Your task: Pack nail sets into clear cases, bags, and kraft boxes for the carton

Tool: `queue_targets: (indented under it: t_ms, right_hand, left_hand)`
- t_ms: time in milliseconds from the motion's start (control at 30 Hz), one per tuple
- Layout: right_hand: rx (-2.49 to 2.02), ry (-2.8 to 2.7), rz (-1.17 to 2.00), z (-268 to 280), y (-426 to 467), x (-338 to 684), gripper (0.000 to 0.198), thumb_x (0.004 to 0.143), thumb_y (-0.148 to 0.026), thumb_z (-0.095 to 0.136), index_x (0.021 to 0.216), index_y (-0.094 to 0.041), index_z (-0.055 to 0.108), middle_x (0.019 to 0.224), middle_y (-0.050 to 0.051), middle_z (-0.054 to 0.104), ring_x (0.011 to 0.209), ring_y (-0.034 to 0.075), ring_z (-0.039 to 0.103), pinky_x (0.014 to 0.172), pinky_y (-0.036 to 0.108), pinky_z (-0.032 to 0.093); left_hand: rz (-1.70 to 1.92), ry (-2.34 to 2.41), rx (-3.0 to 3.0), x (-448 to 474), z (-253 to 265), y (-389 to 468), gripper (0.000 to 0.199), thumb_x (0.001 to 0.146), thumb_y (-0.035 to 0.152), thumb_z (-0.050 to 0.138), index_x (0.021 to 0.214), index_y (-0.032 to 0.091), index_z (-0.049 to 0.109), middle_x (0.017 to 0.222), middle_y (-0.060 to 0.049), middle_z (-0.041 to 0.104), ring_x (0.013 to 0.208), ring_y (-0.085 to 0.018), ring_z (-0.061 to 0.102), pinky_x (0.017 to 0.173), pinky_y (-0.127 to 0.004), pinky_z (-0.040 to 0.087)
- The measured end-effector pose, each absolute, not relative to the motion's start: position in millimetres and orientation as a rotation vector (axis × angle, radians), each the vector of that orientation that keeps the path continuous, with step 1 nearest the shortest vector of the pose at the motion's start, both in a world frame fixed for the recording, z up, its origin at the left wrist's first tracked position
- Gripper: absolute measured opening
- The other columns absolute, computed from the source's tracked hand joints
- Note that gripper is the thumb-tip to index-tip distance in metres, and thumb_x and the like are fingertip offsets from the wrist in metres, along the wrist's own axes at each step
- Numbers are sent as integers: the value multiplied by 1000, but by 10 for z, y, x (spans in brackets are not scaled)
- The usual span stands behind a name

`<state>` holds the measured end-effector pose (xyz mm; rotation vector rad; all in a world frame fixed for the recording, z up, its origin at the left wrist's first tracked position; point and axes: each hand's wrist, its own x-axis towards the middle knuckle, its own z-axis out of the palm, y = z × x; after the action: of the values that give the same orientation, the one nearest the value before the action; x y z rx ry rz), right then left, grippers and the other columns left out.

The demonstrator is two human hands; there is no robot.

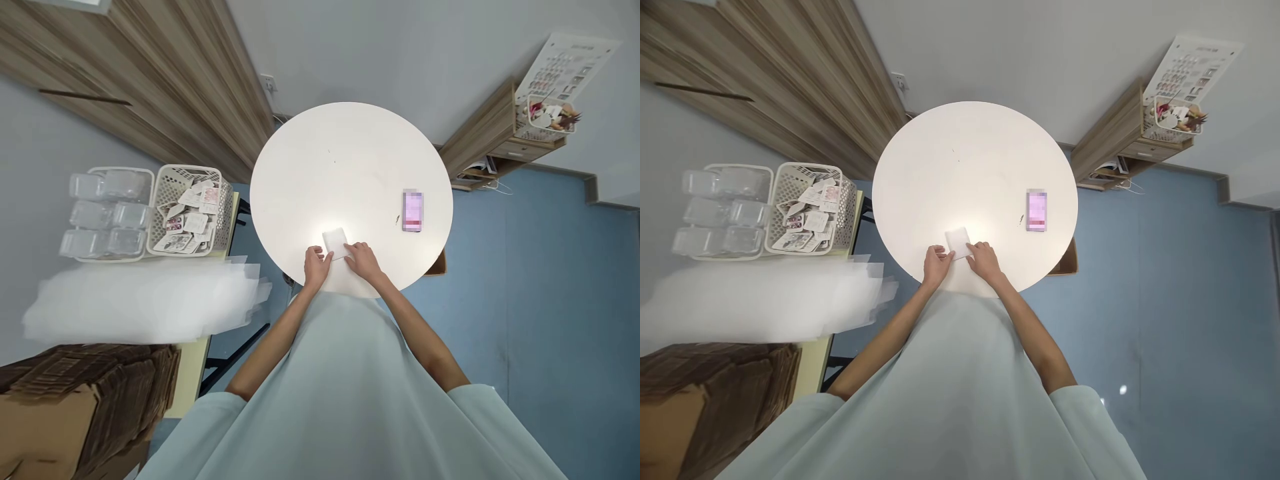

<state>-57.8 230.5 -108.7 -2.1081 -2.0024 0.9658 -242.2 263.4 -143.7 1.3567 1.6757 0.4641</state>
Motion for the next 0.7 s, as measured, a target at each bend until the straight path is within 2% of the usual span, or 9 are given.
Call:
queue_targets:
  t_ms: [200,467,700]
  right_hand:
    - [-2026,-1883,1128,-1168,2241,-844,56,105,-31,59,158,-14,52,137,16,65,126,31,54,108,42,47]
    - [-1837,-2010,1294,-1252,2539,-1621,59,103,-31,61,159,-13,51,134,17,67,127,32,56,109,42,47]
    - [-1837,-1986,1347,-1231,2577,-1868,59,105,-30,56,161,-16,47,135,17,67,129,33,57,107,43,49]
  left_hand:
    - [444,1627,1457,-2624,-1415,2703,21,96,29,66,116,20,64,125,-12,68,103,-24,71,97,-40,57]
    - [400,1880,1447,-3334,-1380,2793,30,91,23,64,121,18,68,128,-14,68,113,-28,70,106,-45,54]
    - [389,1904,1411,-3492,-1385,2802,38,88,22,66,125,18,67,136,-15,67,123,-30,67,111,-45,52]
